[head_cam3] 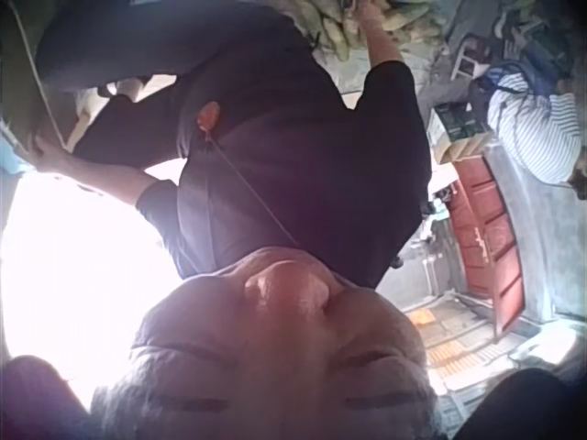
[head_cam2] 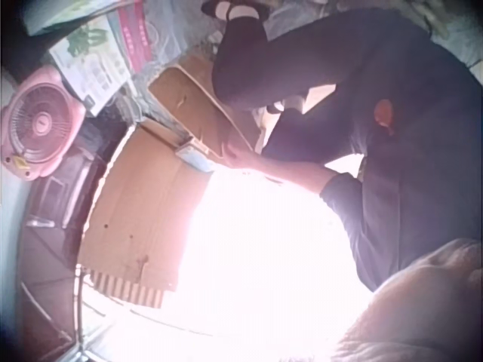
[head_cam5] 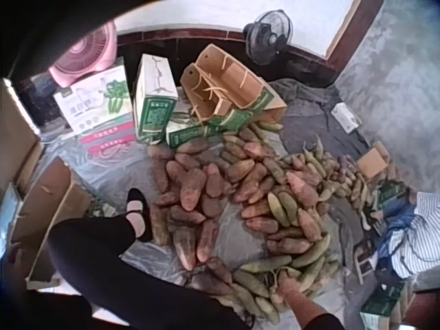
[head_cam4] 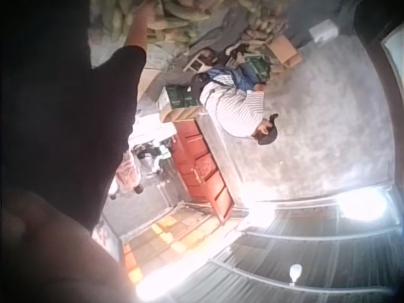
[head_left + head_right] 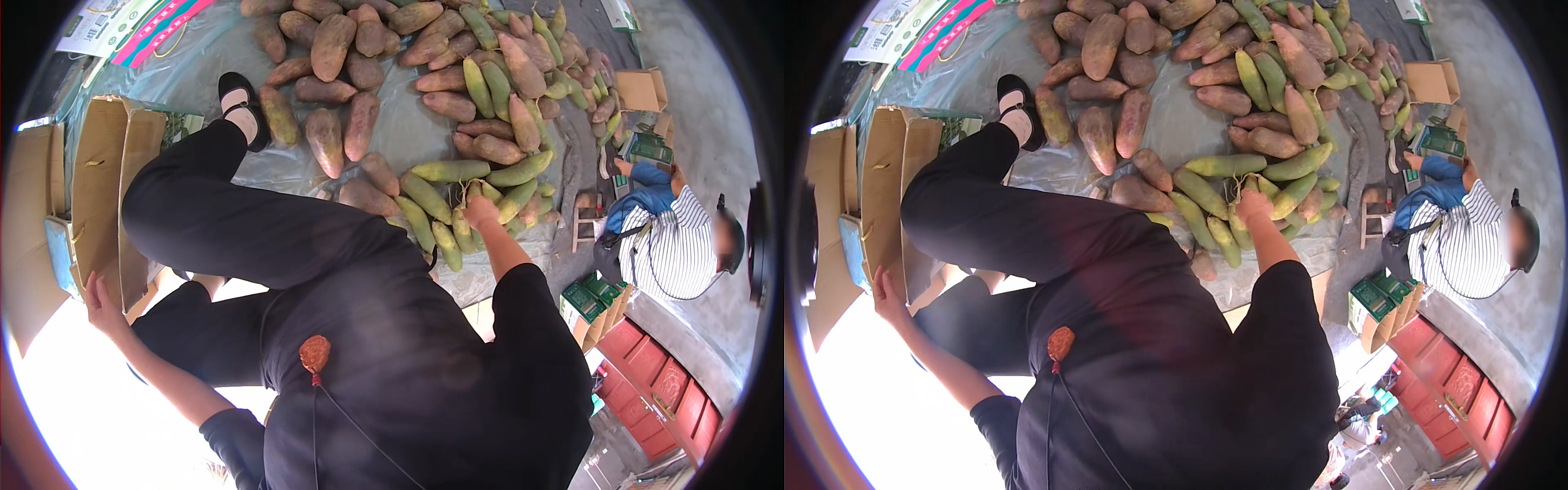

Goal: Sort and pack papayas or similar produce into a paper bag for weighing and packaging.

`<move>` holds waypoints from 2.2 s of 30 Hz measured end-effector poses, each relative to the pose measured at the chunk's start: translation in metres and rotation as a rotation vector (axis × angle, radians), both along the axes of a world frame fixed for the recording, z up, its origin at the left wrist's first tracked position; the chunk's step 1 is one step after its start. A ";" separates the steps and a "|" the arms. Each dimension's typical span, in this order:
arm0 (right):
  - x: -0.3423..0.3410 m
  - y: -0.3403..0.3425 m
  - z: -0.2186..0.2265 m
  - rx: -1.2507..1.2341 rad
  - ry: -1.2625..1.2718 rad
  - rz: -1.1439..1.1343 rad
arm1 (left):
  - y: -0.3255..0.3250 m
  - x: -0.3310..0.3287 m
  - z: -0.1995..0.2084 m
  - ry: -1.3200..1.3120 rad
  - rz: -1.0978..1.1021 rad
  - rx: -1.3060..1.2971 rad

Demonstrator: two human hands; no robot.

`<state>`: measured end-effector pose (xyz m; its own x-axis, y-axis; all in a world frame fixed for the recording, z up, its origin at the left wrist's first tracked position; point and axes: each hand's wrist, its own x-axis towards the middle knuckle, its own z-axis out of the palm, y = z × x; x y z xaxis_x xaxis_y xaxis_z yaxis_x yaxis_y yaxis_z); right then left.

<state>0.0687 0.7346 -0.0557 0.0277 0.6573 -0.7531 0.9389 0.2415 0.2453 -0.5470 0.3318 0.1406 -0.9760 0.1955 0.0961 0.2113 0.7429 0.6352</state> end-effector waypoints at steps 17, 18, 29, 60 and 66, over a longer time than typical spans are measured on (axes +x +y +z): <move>0.030 -0.004 -0.085 0.087 0.312 -0.088 | -0.013 -0.001 0.007 0.129 -0.078 -0.179; 0.025 -0.007 -0.083 0.091 0.268 -0.036 | -0.013 0.001 0.009 0.145 -0.068 -0.172; 0.030 -0.026 -0.066 0.001 0.477 0.161 | 0.017 0.024 0.023 0.161 0.065 -0.049; -0.308 0.064 0.194 -0.312 1.929 -0.608 | 0.008 0.033 0.036 0.081 0.159 0.025; -0.441 0.045 0.289 -1.208 2.143 -0.465 | 0.009 0.036 0.041 0.041 0.160 0.018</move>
